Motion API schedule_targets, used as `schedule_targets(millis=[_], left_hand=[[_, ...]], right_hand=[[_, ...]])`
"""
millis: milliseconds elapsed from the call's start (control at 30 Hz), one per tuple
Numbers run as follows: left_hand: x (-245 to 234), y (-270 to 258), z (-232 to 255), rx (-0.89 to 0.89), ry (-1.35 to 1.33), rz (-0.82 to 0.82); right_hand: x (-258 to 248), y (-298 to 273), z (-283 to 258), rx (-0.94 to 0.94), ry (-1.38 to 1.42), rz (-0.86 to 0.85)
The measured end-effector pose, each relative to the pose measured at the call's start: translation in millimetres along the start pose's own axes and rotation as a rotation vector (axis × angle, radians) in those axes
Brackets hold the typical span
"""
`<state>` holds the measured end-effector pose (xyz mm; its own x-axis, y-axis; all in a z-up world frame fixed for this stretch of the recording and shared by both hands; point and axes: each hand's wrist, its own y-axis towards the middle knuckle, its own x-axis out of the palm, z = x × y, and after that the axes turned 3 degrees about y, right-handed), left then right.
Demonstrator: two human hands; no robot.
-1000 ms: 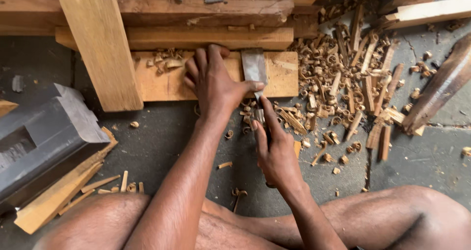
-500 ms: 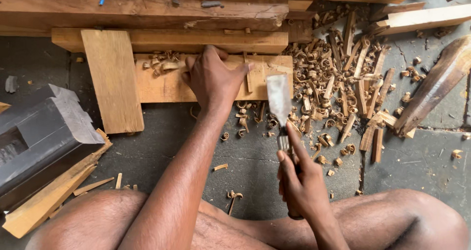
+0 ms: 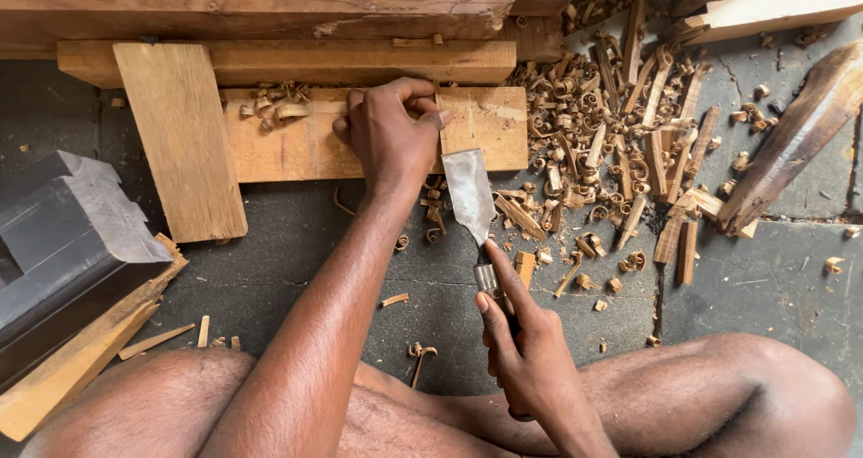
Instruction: The person sits on the floor and uses a chisel to carve small wooden sticks. They repeatedly hold a stick against a larger wooden block and shave off thin layers of wood, creating wood shavings. The person occasionally pauses to inspect the carved sticks and then resumes carving.
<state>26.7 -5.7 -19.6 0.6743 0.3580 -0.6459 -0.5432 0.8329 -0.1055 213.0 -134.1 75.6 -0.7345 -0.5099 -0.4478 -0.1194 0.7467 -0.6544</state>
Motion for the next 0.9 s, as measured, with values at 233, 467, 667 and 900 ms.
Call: schedule_targets(millis=[233, 467, 667, 900], left_hand=[[0, 0, 0, 0.007, 0.002, 0.017], [2, 0, -6, 0.035, -0.006, -0.02], [-14, -4, -6, -0.001, 0.154, -0.204], [-14, -28, -16, 0.173, 0.203, -0.017]], right_hand=[[5, 0, -1, -0.034, -0.022, 0.027], [17, 3, 7, -0.101, -0.122, 0.1], [26, 10, 22, -0.222, -0.101, 0.134], [29, 24, 10, -0.311, -0.108, 0.154]])
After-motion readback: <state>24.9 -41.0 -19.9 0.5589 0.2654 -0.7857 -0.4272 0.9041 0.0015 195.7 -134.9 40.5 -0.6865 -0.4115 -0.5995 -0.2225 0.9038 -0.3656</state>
